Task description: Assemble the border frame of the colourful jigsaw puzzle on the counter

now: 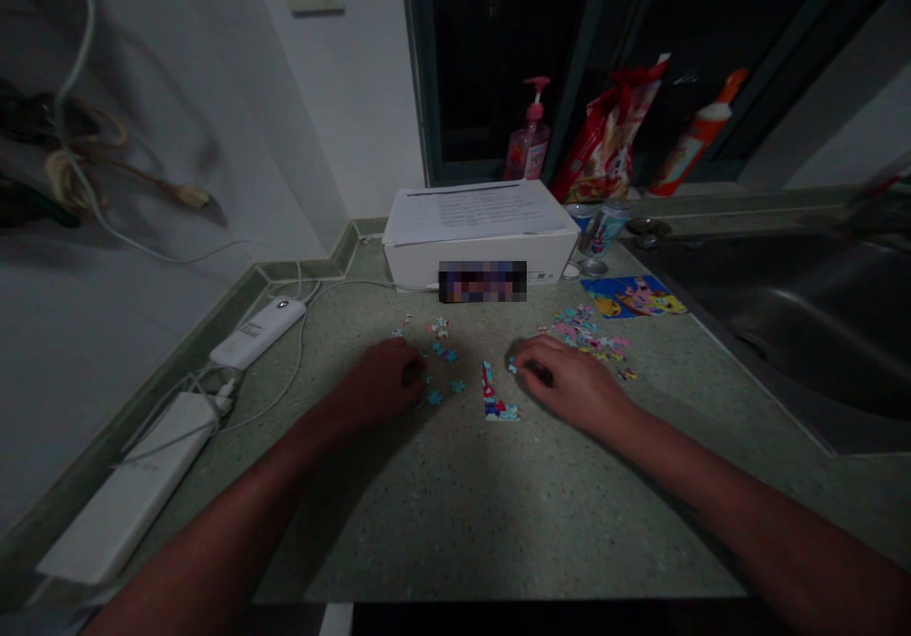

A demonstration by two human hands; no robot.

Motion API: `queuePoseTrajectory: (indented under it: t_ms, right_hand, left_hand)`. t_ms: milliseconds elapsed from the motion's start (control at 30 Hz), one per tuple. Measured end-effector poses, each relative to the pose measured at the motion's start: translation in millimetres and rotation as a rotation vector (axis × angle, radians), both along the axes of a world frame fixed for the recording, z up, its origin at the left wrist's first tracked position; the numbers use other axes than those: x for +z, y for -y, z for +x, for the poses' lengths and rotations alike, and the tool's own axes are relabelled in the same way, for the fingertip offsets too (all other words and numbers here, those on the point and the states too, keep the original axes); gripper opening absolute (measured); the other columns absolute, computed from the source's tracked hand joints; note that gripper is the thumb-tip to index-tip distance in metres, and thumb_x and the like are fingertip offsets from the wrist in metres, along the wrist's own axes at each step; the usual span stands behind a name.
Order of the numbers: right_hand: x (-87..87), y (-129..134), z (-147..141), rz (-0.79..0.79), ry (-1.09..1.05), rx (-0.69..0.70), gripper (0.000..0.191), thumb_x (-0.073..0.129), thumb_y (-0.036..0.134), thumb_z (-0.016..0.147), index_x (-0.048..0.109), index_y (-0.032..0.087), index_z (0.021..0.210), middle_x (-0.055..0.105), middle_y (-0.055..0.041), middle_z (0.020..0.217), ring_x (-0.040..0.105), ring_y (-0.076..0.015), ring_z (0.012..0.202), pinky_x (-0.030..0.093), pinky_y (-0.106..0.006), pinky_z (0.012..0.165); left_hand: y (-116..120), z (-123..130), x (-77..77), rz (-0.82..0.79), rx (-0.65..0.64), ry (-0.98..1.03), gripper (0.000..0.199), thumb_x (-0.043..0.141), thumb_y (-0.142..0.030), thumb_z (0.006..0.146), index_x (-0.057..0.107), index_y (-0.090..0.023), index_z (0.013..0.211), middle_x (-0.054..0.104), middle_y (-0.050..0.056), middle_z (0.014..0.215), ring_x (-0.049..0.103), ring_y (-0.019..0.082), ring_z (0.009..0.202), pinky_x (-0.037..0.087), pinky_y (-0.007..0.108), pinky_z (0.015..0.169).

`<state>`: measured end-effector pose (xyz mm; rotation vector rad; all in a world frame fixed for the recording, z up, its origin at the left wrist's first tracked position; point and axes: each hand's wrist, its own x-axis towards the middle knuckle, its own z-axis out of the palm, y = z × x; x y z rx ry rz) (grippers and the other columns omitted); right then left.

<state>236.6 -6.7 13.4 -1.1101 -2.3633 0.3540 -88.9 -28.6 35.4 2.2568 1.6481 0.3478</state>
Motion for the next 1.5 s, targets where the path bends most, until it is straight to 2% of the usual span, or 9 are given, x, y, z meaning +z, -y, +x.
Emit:
queuePoseTrajectory:
  t_ms: [200, 400, 667, 900, 1167, 1300, 1500]
  right_hand:
    - [-0.2, 0.8, -0.4, -0.004, 0.011, -0.001, 0.013, 0.056, 0.02, 0.097, 0.068, 0.025, 0.099, 0.076, -0.0058, 0.11, 0.074, -0.0223, 0.092, 0.059, -0.037, 0.076]
    - [0.2, 0.7, -0.1, -0.022, 0.028, -0.002, 0.015, 0.057, 0.018, 0.095, 0.069, 0.024, 0.099, 0.076, -0.0061, 0.108, 0.074, -0.0228, 0.093, 0.058, -0.038, 0.078]
    - [-0.2, -0.1, -0.4, -0.07, 0.046, -0.015, 0.017, 0.054, 0.023, 0.097, 0.07, 0.024, 0.102, 0.076, -0.0072, 0.111, 0.073, -0.0234, 0.094, 0.055, -0.039, 0.08]
    - [2.6, 0.8, -1.3, -0.082, 0.068, -0.014, 0.018, 0.054, 0.021, 0.095, 0.07, 0.025, 0.1, 0.076, -0.0071, 0.112, 0.074, -0.0246, 0.099, 0.055, -0.038, 0.082]
    - [0.9, 0.9, -2.4, -0.072, 0.09, -0.025, 0.019, 0.054, 0.02, 0.094, 0.071, 0.024, 0.102, 0.077, -0.0067, 0.113, 0.074, -0.0247, 0.1, 0.054, -0.037, 0.082]
    - [-1.0, 0.5, -2.9, -0.053, 0.092, -0.015, 0.019, 0.055, 0.019, 0.094, 0.071, 0.024, 0.102, 0.077, -0.0067, 0.113, 0.074, -0.0244, 0.1, 0.054, -0.036, 0.082]
    - [-0.8, 0.9, -3.9, -0.053, 0.085, -0.002, 0.019, 0.055, 0.017, 0.095, 0.071, 0.024, 0.102, 0.077, -0.0062, 0.113, 0.074, -0.0233, 0.1, 0.053, -0.035, 0.082]
  left_hand:
    - [-2.8, -1.1, -0.3, -0.032, -0.004, 0.012, 0.014, 0.068, -0.024, 0.08, 0.076, -0.023, 0.092, 0.072, 0.009, 0.095, 0.067, 0.025, 0.086, 0.053, 0.039, 0.081]
    - [-2.9, -0.7, -0.1, -0.032, -0.012, -0.008, 0.016, 0.066, -0.024, 0.081, 0.074, -0.021, 0.095, 0.072, 0.009, 0.1, 0.067, 0.025, 0.089, 0.052, 0.039, 0.083]
    - [-3.1, 3.0, 0.1, -0.116, 0.047, -0.027, 0.016, 0.067, -0.021, 0.08, 0.072, -0.019, 0.095, 0.074, 0.007, 0.096, 0.067, 0.023, 0.084, 0.048, 0.035, 0.076]
    - [-2.8, 3.6, 5.3, -0.2, 0.096, 0.063, 0.011, 0.066, -0.018, 0.08, 0.071, -0.02, 0.09, 0.075, 0.003, 0.087, 0.07, 0.022, 0.081, 0.048, 0.032, 0.074]
    - [-9.2, -6.2, -5.7, -0.167, 0.024, 0.258, 0.015, 0.065, -0.024, 0.084, 0.074, -0.02, 0.095, 0.077, 0.002, 0.087, 0.071, 0.02, 0.08, 0.052, 0.031, 0.075]
    - [-18.4, 5.2, -3.1, -0.139, 0.052, 0.331, 0.013, 0.066, -0.024, 0.084, 0.075, -0.02, 0.093, 0.077, 0.002, 0.084, 0.071, 0.018, 0.077, 0.054, 0.03, 0.075]
    - [-42.3, 44.0, -0.6, -0.111, 0.018, 0.352, 0.009, 0.068, -0.015, 0.082, 0.075, -0.019, 0.087, 0.078, 0.001, 0.084, 0.071, 0.016, 0.077, 0.055, 0.029, 0.078]
